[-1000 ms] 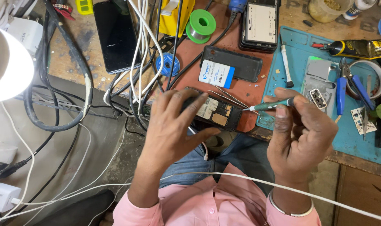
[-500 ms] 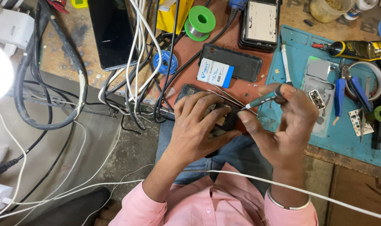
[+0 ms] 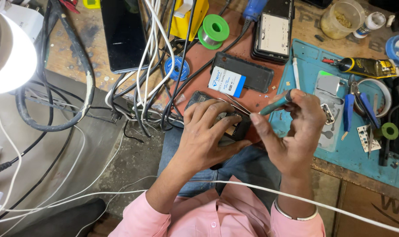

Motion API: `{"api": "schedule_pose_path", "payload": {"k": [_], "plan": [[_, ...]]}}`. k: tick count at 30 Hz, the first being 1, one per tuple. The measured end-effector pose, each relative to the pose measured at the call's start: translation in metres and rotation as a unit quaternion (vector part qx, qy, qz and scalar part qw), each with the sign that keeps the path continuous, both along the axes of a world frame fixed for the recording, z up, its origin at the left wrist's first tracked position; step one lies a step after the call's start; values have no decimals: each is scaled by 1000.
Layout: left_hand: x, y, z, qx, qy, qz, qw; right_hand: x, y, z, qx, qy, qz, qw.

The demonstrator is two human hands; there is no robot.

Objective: The person repairs a feature phone at a cluttered workbench. They open the back cover, remove and reseat the battery, unscrew and tighten screws with a screwdriver, press the keypad to test the phone, and reassemble the back cover.

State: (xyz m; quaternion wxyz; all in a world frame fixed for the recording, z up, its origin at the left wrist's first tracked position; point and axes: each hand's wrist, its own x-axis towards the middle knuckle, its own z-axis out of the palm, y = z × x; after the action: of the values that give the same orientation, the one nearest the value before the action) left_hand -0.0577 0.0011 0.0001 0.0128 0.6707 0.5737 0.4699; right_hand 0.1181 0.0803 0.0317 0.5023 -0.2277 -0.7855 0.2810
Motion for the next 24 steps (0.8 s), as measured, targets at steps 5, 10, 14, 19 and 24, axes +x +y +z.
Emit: {"api": "schedule_pose_path", "payload": {"k": [5, 10, 14, 19, 24], "plan": [[0, 1, -1, 3, 7, 3, 1000, 0, 3, 2, -12, 6, 19, 1000], [-2, 4, 1, -6, 12, -6, 1000, 0, 6, 1, -50, 27, 17, 998], [-3, 6, 4, -20, 17, -6, 1000, -1, 7, 0, 14, 2, 4, 1000], [-4, 6, 6, -18, 8, -8, 1000, 0, 8, 2, 25, -12, -7, 1000], [-5, 6, 7, -28, 2, -12, 1000, -2, 11, 2, 50, -28, 2, 998]]}}
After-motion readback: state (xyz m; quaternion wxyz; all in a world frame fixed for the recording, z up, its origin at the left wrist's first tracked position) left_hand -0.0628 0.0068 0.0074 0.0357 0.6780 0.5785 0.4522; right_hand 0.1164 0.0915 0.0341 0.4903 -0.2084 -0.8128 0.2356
